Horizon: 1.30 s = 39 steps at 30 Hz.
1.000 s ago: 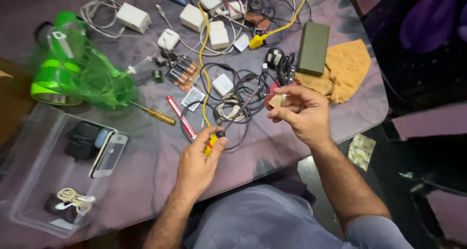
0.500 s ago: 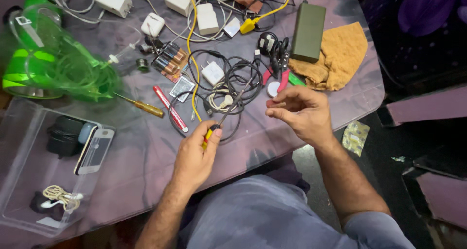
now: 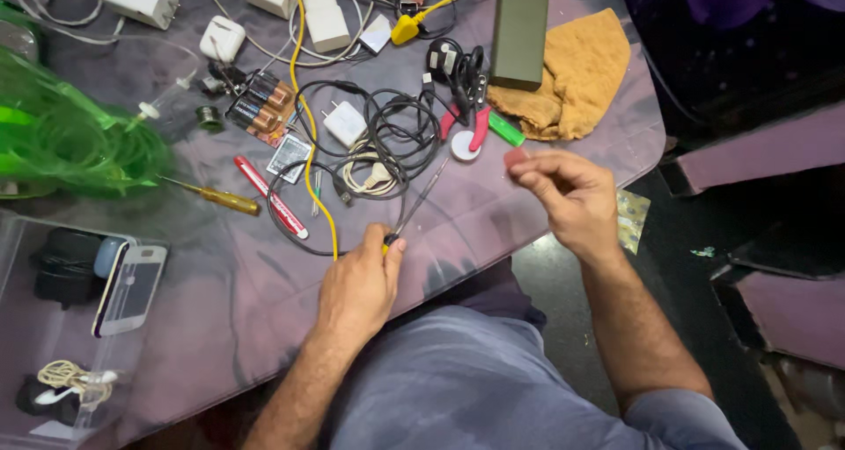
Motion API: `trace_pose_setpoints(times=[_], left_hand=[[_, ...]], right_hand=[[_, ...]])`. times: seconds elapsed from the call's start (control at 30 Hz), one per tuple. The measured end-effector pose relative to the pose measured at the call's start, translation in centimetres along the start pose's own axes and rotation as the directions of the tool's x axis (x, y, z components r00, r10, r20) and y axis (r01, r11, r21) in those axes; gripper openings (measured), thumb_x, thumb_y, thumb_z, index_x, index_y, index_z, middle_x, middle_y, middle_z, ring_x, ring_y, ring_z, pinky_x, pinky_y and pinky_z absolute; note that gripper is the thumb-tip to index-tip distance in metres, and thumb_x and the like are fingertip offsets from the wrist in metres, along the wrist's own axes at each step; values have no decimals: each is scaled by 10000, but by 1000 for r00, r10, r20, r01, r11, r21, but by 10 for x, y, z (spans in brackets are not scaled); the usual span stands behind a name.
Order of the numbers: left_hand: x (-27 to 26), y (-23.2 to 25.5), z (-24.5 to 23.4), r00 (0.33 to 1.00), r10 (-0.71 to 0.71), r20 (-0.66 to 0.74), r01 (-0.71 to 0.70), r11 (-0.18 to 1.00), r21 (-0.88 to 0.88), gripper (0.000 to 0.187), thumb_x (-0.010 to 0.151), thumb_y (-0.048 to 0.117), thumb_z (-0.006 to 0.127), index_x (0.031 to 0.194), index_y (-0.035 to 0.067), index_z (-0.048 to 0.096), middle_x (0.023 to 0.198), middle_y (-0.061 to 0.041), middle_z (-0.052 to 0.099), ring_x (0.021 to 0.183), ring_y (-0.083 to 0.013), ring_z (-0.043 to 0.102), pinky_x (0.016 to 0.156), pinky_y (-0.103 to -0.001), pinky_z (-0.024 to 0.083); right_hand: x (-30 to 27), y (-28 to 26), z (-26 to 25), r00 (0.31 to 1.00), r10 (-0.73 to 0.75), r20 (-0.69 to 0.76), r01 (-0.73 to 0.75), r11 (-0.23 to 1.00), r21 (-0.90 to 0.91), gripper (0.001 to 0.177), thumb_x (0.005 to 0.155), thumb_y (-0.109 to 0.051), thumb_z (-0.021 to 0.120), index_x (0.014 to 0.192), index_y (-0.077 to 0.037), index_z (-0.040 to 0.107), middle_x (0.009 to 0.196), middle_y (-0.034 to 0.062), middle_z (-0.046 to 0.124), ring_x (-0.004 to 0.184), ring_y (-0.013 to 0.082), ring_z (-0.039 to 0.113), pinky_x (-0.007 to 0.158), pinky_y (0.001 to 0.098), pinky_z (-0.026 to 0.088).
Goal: The person uncoils a white cable and handles batteries and a green electronic component. They use a screwdriver to probe an object and rub a piece of sandpaper against a small red component held in their hand.
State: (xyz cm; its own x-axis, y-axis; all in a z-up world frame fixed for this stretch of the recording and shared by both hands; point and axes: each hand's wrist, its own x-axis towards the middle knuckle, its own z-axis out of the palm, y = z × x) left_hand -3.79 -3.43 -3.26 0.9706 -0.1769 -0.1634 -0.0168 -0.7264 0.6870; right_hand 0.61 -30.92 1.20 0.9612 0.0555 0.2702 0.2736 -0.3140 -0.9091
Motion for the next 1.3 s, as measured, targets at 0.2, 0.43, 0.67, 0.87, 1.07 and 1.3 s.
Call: trace_pose_setpoints(times=[0.2,0.43,0.67,0.87,1.07,1.3], left_hand=[[-6,3,14,1000,7,0,-7,997,76,318,995,398,581,1081,93,582,782,-198,713,698,-445,676,606,-568,504],[-12,7,28,995,46,-83,-35,991,129,385,946,400,669,1030,37,571,683,-172,672,631,-407,669,550,-527,504],[-15,9,41,968,193,-160,-163,970,183,304,959,320,673,1007,42,559,878,-175,629,688,-359,669,554,-442,524],[-15,13,40,989,137,-52,-119,960,253,286,979,329,665,1002,61,567,972,-163,606,700,-340,687,573,-429,545],[-17,14,35,967,220,-131,-183,952,247,227,987,267,638,1013,53,564,1094,-170,581,743,-329,693,608,-413,561],[-14,8,39,966,239,-104,-214,956,202,219,988,246,635,1025,42,566,1169,-182,592,777,-343,704,630,-418,573]], right_hand=[[-13,-5,-1,995,-79,54,88,980,-179,56,918,20,709,959,-10,732,988,134,719,897,219,703,813,292,574],[-39,22,15,919,366,145,-367,930,-18,177,960,-30,671,1136,-48,671,900,20,793,779,49,716,684,196,561],[-43,27,40,956,291,-19,-290,942,-170,132,907,-82,791,1014,-15,754,883,46,768,773,41,699,676,202,563],[-30,30,52,926,377,5,-374,922,-100,110,917,-97,795,972,-28,730,854,25,784,703,19,676,618,187,548],[-16,25,62,971,238,12,-222,923,-313,146,827,-107,872,901,-25,775,798,56,723,627,86,653,568,231,520],[-23,30,63,997,-16,70,42,922,-385,123,878,-90,825,972,-40,762,898,67,724,776,167,701,689,286,559]])
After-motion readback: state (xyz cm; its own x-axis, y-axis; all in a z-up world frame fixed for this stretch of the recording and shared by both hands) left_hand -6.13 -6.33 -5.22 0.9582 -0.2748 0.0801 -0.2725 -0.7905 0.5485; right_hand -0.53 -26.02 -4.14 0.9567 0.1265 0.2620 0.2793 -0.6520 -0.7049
